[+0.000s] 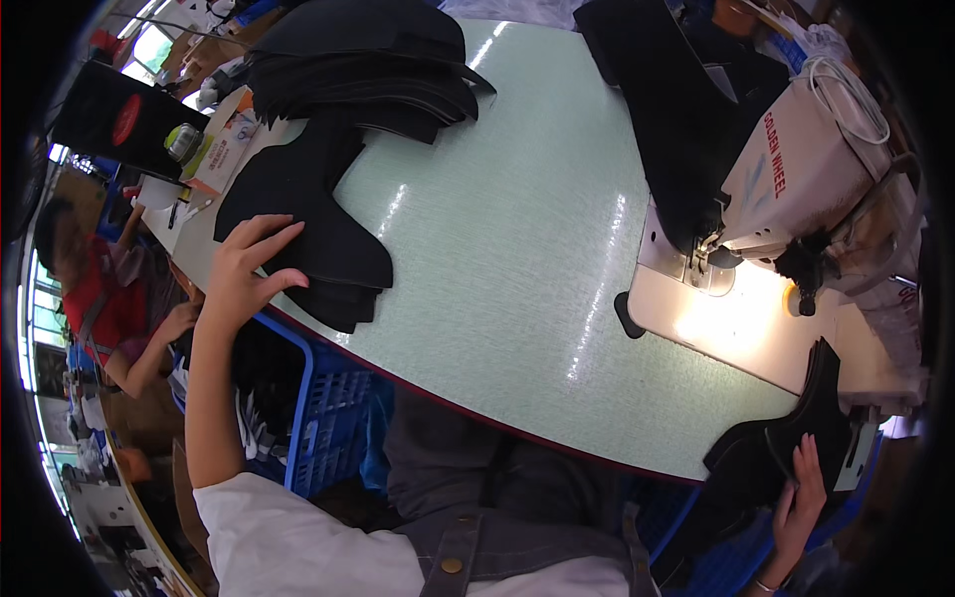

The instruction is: The person picks up fabric shoe upper pieces, aligns their edges, and feeds them through a sewing machine to stitch them together.

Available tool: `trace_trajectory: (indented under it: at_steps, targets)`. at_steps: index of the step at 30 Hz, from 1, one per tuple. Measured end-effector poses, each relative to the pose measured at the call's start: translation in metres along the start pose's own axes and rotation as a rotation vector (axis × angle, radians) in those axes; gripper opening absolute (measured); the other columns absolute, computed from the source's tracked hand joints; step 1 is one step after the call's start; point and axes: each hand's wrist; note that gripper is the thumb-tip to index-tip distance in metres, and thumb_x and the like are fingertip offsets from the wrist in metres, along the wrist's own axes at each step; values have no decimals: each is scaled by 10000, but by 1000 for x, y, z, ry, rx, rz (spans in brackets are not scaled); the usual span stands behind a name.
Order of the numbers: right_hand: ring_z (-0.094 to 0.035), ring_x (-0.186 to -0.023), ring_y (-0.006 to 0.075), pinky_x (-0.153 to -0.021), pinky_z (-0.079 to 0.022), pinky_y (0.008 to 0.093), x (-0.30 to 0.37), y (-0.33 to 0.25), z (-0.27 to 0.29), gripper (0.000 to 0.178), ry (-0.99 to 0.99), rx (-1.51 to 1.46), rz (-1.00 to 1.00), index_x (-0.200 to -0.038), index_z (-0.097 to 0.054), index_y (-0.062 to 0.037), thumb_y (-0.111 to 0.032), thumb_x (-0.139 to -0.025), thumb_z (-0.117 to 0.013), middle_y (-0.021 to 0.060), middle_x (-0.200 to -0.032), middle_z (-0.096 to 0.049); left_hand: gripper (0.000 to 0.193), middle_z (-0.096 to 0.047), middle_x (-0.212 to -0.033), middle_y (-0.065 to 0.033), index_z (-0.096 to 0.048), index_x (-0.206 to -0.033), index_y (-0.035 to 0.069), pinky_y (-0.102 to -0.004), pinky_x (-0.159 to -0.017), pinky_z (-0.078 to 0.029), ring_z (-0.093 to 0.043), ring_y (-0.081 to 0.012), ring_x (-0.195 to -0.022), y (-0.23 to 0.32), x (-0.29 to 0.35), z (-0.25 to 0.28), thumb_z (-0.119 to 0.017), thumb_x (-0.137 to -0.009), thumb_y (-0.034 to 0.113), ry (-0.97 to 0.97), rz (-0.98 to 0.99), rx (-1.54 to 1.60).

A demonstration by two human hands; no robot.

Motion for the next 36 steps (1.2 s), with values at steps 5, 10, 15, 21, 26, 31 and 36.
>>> trace_trajectory:
  at_steps: [5,10,15,21,26,31,36]
  targets:
    - [-397,-1402,403,-1143,-314,482,-15,-11,1,590,212,162,31,-1418,-483,-9,-384,-963,-503,228,-1483,-449,494,-668,-1161,-122,-690,-1158,30,-391,-843,-505,-631,-312,-992,-14,2,-9,-746,-788,352,61,-30,59]
    - [-524,-1293,391,-1095,-397,475,-35,-46,14,472,486,209,-3,-1386,-520,-5,-193,-953,-506,205,-1400,-543,744,-584,-1104,-172,-580,-1342,51,-371,-943,-479,-594,-359,-1022,-4,-15,-20,-602,-605,-43,112,-3,19]
    - [-623,-1077,333,-963,-498,463,-104,-127,6,343,248,407,706,-1166,-642,-8,-139,-857,-573,171,-1136,-633,732,-530,-1300,-186,-552,-1375,72,-401,-1097,-356,-494,-353,-1245,2,-29,-18,-517,-654,-52,87,164,82]
    - [-537,-743,196,-778,-513,368,-152,-143,-1,398,129,360,786,-1164,-609,21,-94,-783,-597,74,-823,-494,900,-504,-1430,-204,-501,-1397,42,-530,-1133,-320,-460,-405,-1339,169,-79,-12,-571,-501,-2,-262,-199,452]
    - [-576,-765,194,-634,-461,294,-165,-149,-3,490,33,286,693,-1219,-563,110,-21,-749,-613,97,-890,-506,943,-424,-1472,-231,-458,-1410,10,-461,-1118,-385,-429,-434,-1349,231,-97,-25,-710,-504,67,-448,-519,640]
    - [-589,-942,313,-745,-492,364,-168,-140,-19,531,126,230,672,-1248,-550,115,-25,-740,-618,192,-1106,-541,834,-421,-1465,-244,-499,-1369,-2,-506,-1085,-396,-430,-429,-1347,225,-111,-23,-752,-578,82,-488,-698,385]
    - [-533,-1222,444,-942,-499,424,-165,-140,-24,537,141,336,711,-1265,-544,112,-64,-761,-605,294,-1395,-472,540,-573,-1095,-166,-592,-1127,6,-399,-908,-454,-579,-346,-1039,248,-105,-54,-734,-614,96,-91,-617,355]
Point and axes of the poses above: each hand's wrist, its own x-axis away from the middle knuckle, its own z-axis out of the back of the hand, y = z × x
